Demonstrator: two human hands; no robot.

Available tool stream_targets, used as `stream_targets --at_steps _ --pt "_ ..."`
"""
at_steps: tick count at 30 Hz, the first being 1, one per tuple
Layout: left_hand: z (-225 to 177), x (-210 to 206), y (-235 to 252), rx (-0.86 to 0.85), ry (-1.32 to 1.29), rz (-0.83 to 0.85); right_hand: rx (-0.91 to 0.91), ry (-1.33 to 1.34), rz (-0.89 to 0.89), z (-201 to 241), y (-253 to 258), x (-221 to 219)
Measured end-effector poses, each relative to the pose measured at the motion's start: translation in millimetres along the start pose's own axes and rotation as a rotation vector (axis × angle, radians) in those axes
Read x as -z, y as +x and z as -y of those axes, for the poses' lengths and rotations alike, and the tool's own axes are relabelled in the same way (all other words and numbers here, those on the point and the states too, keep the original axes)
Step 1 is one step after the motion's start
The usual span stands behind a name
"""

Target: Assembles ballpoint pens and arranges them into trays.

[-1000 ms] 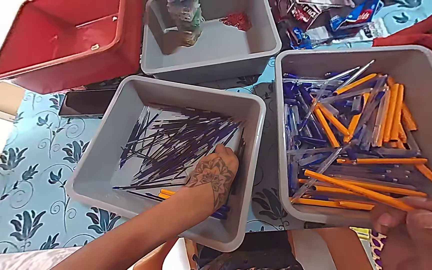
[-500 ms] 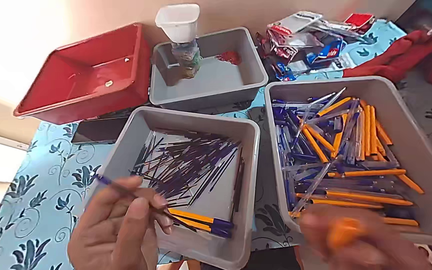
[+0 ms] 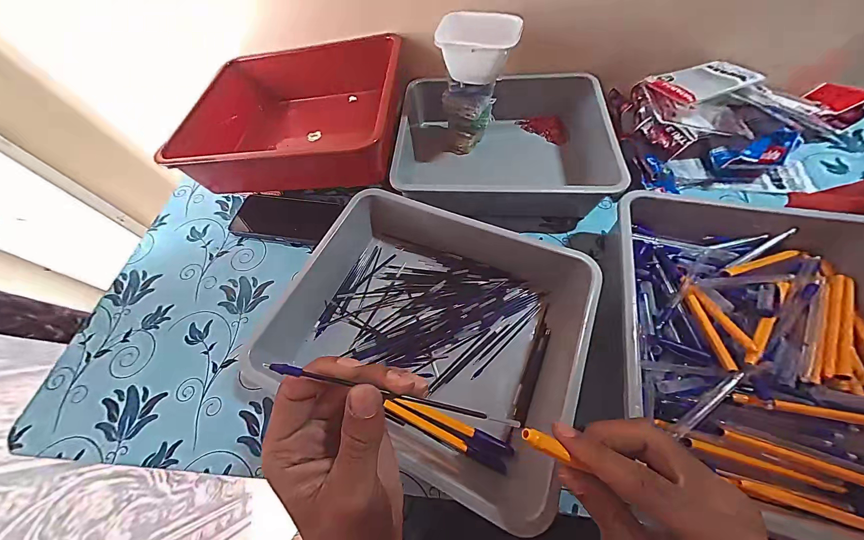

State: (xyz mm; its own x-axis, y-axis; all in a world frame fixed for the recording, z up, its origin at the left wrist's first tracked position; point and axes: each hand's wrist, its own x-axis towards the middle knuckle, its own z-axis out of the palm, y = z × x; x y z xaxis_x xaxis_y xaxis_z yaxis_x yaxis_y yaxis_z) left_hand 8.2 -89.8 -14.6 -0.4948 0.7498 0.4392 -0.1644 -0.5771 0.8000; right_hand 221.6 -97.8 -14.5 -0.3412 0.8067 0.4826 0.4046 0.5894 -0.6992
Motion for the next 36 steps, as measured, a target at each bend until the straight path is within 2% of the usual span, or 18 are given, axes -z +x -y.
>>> stream_targets --at_steps 10,21,26,28,32,36 --pt "-7.9 -0.2 -2.6 -0.038 0.091 0.053 0.020 -0.042 -0.017 -6.2 -3.3 -1.6" --pt "-14.9 -1.0 -6.5 -0.020 0.023 0.164 0.025 -0.053 -0.019 -11.1 -10.2 1.2" --pt "-11.8 -4.1 -14.1 0.010 0.080 0.253 0.022 0.054 0.033 -6.7 -12.1 -0.2" --pt "-6.1 -9.8 -22.6 0.040 0.097 0.341 0.018 0.163 0.034 -3.7 -11.4 -3.5" --pt "6.8 -23.1 -44.0 0.102 0.026 0.574 -0.043 0.425 -0.076 1.2 -11.1 -14.5" --pt "9.4 -23.2 -50.0 0.111 0.007 0.571 -0.050 0.438 -0.075 2.3 -12.4 -15.1"
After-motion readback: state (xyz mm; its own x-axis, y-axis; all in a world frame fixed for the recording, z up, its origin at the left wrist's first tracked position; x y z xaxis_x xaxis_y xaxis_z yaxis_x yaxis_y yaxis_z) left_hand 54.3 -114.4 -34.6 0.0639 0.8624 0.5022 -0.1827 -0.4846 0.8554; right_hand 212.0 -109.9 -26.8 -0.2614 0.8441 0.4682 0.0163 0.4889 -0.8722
